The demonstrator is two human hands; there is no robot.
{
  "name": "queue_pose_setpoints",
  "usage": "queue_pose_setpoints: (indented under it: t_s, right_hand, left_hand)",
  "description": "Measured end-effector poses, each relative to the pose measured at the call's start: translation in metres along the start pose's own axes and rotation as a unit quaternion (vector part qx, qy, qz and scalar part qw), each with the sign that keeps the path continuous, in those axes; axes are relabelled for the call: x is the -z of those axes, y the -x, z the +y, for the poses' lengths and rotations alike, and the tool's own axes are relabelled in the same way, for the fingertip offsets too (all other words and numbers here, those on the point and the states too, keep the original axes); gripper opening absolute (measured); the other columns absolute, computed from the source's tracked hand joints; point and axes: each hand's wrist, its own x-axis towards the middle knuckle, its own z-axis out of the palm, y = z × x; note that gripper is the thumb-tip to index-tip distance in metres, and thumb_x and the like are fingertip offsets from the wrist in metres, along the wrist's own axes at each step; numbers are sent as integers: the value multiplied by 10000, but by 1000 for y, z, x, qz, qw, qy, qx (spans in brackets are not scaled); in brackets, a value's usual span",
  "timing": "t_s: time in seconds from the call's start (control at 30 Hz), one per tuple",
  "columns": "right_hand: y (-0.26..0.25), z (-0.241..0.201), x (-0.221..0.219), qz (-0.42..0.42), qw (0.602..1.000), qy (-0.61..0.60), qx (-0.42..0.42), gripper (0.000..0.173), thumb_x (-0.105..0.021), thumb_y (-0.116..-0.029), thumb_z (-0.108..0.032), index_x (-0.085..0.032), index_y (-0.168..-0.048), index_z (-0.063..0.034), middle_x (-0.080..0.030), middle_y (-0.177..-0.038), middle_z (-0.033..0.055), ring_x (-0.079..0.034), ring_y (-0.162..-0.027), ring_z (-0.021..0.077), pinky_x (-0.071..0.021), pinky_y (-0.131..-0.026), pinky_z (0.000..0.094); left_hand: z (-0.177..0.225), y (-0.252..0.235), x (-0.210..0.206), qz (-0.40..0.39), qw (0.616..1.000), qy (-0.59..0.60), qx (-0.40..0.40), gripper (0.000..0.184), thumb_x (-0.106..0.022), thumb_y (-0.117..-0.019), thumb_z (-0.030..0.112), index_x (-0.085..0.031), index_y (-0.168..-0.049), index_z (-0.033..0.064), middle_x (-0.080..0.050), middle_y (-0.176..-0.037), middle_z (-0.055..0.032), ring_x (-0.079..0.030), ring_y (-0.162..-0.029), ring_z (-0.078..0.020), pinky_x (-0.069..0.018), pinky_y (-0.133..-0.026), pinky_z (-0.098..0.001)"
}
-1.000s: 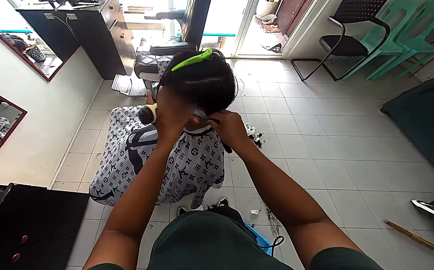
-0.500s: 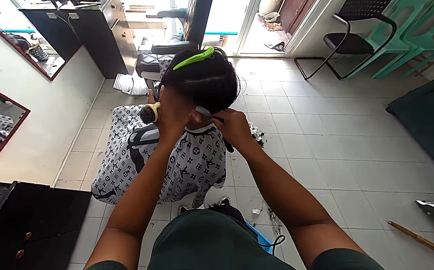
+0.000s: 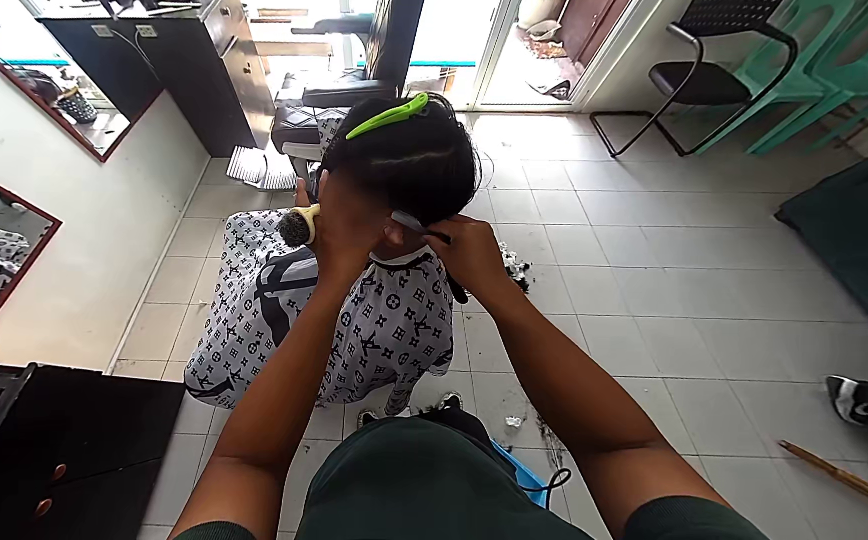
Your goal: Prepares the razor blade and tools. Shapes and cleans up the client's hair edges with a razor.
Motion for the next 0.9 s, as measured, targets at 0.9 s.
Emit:
queue_pose_setpoints:
  t_s: [0.9]
  right_hand:
    - [6, 5, -11, 18, 998, -52, -12, 168, -696, -963, -118, -769, -1019, 24, -732, -952, 209, -717, -903, 356, -564, -843, 523]
  left_hand:
    - [1, 0, 1, 0, 1000, -13, -3, 1238, -975, -629, 256, -254, -1626, 115, -7, -1698, -243, -247, -1502, -448, -348, -1114, -612]
